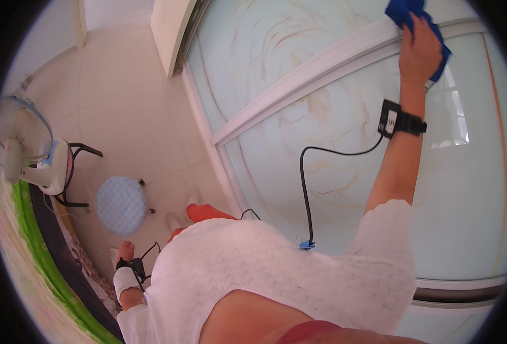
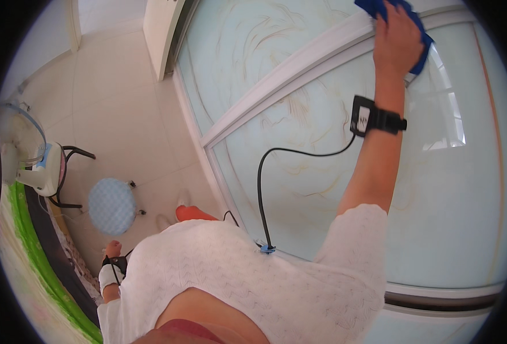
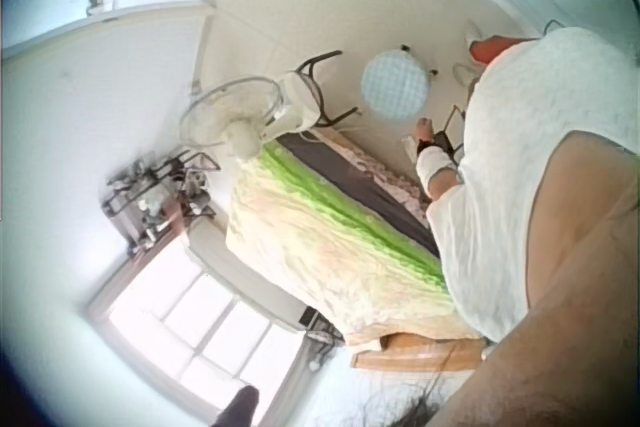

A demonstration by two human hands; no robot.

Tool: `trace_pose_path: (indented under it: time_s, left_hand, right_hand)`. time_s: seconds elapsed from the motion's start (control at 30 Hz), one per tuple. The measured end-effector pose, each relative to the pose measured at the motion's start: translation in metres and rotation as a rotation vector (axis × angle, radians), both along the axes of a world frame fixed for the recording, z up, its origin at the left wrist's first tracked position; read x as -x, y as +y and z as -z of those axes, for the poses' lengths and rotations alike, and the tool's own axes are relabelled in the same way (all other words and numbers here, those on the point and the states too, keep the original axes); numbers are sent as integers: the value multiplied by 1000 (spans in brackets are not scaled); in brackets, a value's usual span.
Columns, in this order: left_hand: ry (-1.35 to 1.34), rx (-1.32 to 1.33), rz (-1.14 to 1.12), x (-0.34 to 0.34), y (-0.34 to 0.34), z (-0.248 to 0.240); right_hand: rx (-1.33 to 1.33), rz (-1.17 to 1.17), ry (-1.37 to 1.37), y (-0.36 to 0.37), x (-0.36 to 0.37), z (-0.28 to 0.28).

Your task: The person wipes a white wall and a glass door with a blue cloth. They move around the room to reach different sections of the wall and door, using one hand to wipe and the other to stabilize themselves.

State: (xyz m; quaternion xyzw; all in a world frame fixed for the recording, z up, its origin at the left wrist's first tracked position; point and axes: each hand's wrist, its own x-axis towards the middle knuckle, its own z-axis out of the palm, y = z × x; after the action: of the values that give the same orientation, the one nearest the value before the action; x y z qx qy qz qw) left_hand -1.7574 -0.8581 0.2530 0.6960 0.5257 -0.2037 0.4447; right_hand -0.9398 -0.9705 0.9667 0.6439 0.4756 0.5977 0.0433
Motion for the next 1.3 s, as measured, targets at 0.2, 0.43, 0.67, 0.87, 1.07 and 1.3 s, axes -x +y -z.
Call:
trace_pose_path:
  time_s: [0.2, 0.43, 0.67, 0.87, 1.07, 1.3]
  left_hand:
    - [-63, 39, -88, -7, -3, -3]
    - [6, -46, 66, -38, 46, -15]
    - [13, -48, 134, -141, 117, -45]
    - [116, 5, 438, -239, 191, -40]
    - [161, -5, 580, -367, 291, 2]
    - [-135, -53, 1034, -529, 435, 18]
  right_hand:
    - [318, 214, 3, 2, -24, 130]
    - [1092, 422, -209, -27, 1, 363]
    - [871, 180, 1448, -9, -3, 406]
    - [667, 323, 1966, -6, 11, 380]
    - [1250, 289, -654, -10, 13, 331]
    - [757, 573, -332, 54, 41, 164]
